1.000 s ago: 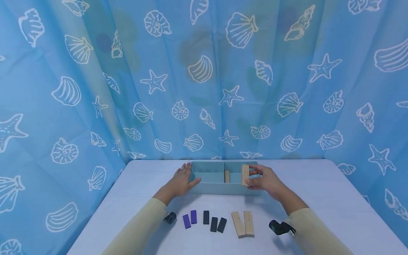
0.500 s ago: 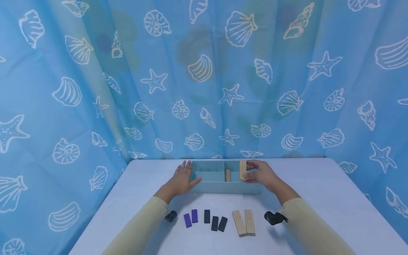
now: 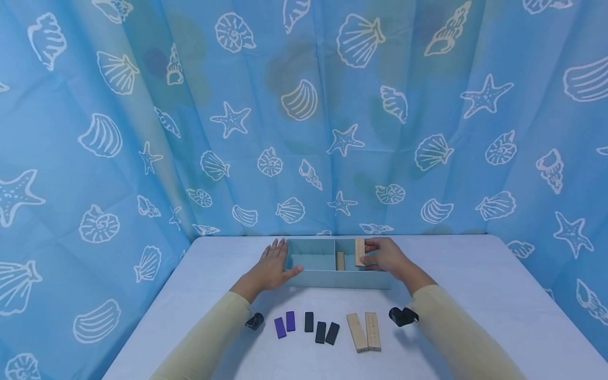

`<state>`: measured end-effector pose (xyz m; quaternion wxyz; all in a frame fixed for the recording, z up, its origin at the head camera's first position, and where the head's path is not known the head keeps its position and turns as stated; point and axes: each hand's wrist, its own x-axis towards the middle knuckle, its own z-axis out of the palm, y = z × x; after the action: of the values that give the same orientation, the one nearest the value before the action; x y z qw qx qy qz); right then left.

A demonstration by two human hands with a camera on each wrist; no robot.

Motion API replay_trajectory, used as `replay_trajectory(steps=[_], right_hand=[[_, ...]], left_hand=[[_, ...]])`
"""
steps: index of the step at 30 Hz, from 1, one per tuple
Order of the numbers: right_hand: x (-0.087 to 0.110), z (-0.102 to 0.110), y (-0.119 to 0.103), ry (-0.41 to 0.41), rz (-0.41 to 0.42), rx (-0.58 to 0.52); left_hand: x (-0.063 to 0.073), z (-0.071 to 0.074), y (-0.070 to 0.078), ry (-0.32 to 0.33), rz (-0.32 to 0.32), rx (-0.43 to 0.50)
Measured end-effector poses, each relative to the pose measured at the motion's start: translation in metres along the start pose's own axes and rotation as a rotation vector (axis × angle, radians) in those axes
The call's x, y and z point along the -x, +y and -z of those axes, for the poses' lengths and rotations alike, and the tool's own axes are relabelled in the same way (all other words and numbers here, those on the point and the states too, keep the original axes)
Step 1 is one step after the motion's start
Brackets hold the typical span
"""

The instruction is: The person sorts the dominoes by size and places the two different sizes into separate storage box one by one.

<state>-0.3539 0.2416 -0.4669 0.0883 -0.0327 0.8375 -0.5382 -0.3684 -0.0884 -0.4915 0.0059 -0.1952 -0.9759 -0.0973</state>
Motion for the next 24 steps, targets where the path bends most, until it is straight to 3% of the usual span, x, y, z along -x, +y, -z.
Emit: replay_trajectory(steps=[9,24], right_hand=[[-0.010,-0.007,0.001,0.009,-0.044,0.072],[-0.022,-0.009,-0.001,-0.010,-0.033,0.266]], left_hand=[[0.000,-0.005,-0.001,0.004,0.003,0.012],[0.000,0.000,0.001,-0.003,0.007,0.008]])
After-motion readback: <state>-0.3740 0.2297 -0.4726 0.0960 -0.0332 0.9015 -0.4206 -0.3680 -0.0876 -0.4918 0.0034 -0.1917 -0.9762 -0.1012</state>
